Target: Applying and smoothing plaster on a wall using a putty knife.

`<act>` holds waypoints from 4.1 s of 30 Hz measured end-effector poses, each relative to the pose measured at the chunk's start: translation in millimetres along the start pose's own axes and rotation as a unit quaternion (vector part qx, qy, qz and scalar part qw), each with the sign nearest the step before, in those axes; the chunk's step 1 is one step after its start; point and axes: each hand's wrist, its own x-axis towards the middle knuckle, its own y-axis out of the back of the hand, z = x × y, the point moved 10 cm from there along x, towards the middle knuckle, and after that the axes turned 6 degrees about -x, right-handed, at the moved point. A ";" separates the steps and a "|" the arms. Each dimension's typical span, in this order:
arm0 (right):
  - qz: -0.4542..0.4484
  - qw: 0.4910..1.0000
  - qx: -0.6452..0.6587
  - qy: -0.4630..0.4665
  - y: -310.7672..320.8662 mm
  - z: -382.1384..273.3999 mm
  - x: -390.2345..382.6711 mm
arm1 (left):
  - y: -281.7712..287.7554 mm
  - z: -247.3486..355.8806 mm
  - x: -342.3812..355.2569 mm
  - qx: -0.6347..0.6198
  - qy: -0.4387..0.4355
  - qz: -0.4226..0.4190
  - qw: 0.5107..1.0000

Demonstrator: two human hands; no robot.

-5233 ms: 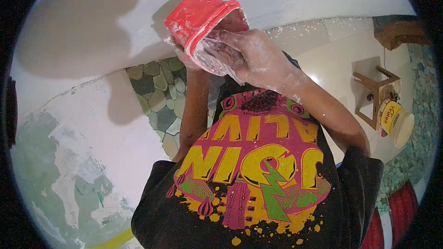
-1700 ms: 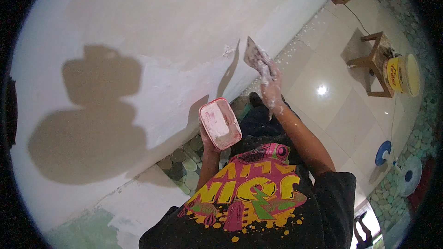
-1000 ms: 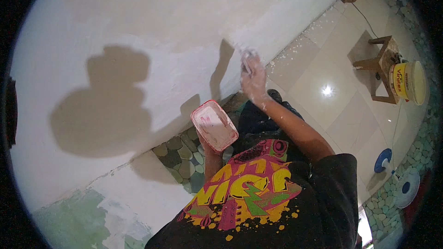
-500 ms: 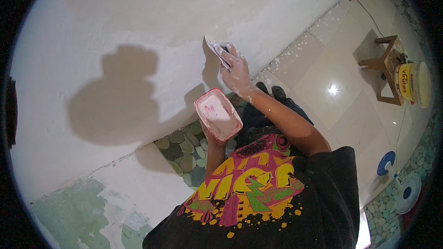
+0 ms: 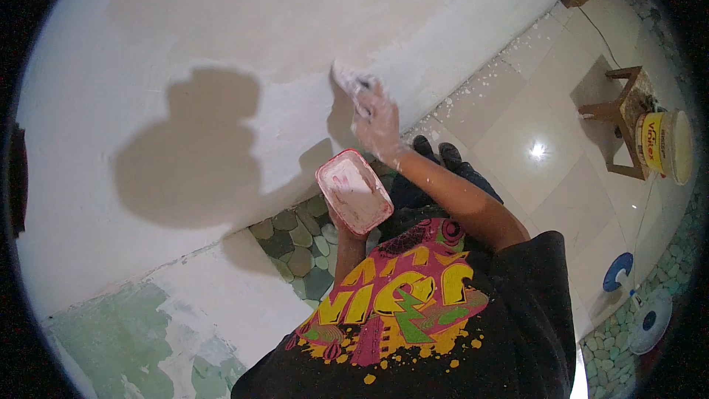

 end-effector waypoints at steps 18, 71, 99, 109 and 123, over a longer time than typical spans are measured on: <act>0.020 0.934 -0.288 0.211 -21.0 -36.0 -0.5 | -5.7 -0.1 -6.6 -0.026 -0.003 0.013 1.000; -0.030 0.990 -0.121 0.070 53.8 -0.3 12.7 | -9.7 9.2 -5.6 -0.001 0.004 0.038 0.999; -0.047 0.994 -0.095 -0.007 65.8 77.7 4.4 | 8.0 19.0 -4.6 0.076 -0.002 0.037 0.996; 0.008 0.985 -0.163 0.048 27.9 40.1 23.3 | 23.4 18.3 -10.5 0.015 0.011 0.047 0.999; -0.001 0.996 0.012 -0.089 70.4 82.7 6.9 | 27.2 28.8 -20.2 0.027 -0.038 0.026 0.999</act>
